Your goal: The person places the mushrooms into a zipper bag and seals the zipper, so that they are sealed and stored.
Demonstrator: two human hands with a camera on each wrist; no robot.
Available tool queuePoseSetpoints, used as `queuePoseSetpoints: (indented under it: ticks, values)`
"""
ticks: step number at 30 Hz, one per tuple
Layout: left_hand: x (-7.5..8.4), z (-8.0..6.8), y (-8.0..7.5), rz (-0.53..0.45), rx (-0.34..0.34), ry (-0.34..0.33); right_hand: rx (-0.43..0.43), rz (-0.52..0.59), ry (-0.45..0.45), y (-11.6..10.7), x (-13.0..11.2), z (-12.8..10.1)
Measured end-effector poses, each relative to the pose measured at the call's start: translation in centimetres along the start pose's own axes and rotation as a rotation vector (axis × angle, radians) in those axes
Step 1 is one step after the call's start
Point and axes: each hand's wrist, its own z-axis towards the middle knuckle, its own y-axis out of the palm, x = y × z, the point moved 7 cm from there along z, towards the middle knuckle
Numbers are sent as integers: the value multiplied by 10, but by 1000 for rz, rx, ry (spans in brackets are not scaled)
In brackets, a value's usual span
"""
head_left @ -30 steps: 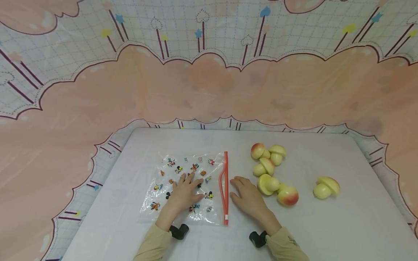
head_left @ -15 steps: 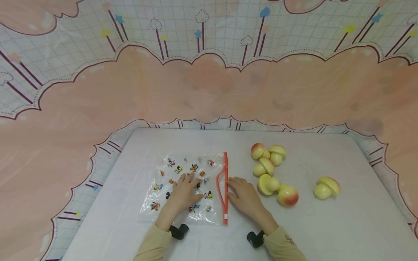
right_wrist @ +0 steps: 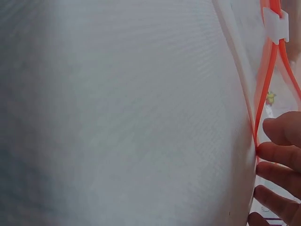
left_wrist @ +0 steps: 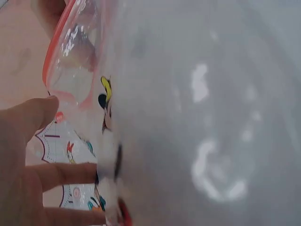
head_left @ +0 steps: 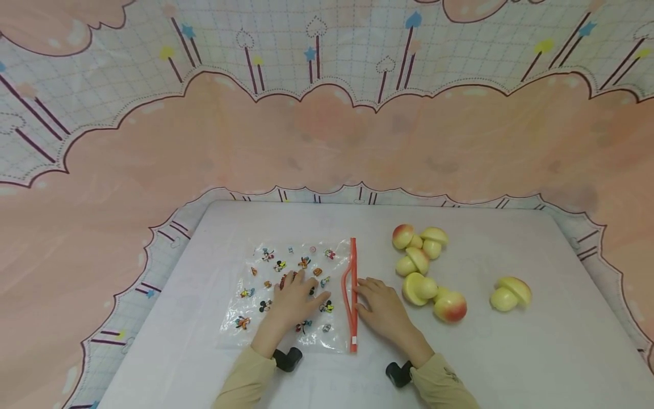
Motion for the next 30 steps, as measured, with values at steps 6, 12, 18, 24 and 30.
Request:
queuePoseSetpoints:
  ticks: [6, 12, 18, 24, 30]
  values:
    - [16, 3, -1, 60, 60, -7, -1, -14, -11, 2, 0, 0]
    - [31, 7, -1, 50, 93, -49, 11, -31, -22, 2, -1, 0]
    - [42, 8, 3, 89, 71, -73, 32, -57, -34, 2, -2, -1]
    - [50, 7, 9, 127, 64, -94, 29, -56, -25, 1, -3, -2]
    - [59, 7, 12, 154, 74, -116, 41, -50, -28, 1, -4, -2]
